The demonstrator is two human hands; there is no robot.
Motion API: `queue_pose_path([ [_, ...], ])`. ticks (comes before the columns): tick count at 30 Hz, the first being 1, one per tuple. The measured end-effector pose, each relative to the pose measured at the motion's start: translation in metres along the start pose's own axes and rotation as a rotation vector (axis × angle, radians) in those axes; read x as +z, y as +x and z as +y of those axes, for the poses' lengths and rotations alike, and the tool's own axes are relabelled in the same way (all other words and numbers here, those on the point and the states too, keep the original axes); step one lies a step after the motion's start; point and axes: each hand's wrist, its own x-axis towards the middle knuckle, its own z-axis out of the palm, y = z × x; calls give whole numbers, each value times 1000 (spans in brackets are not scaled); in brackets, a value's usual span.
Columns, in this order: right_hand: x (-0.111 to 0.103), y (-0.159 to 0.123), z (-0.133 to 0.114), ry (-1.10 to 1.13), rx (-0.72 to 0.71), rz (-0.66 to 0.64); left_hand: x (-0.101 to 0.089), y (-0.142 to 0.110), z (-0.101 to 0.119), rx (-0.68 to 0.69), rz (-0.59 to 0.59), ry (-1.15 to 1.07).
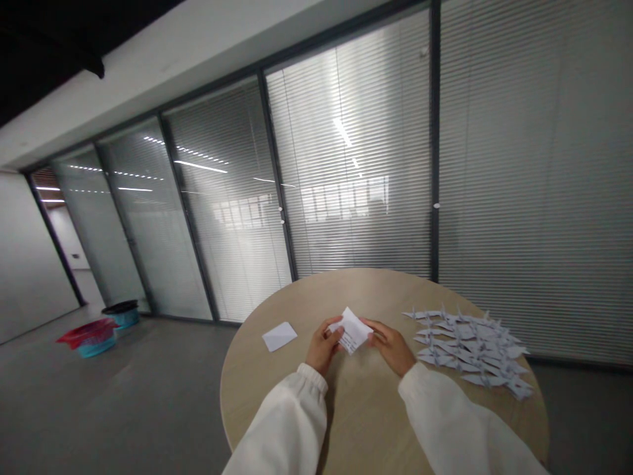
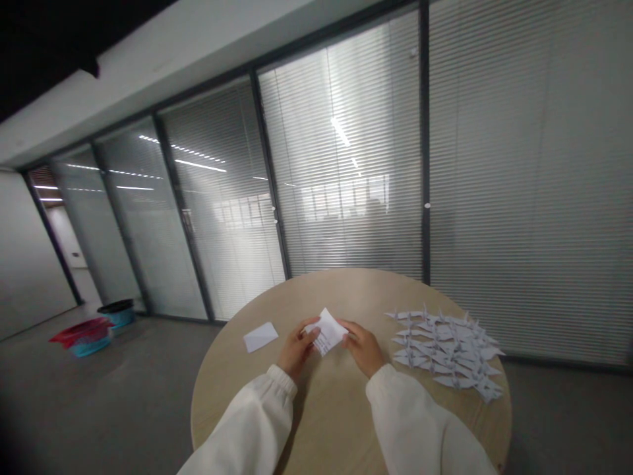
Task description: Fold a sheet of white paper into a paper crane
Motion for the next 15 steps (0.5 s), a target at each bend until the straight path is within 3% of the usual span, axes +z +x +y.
queue_pose_path([
  [6,-4,-1,-11,-55,-83,-82,1,0,3,-27,69,-83],
  [11,0,-2,-17,53,-8,-89,1,-1,7,-48,89,-153],
  [15,0,0,-14,139,37,-18,3,-4,11,-114,53,-209],
])
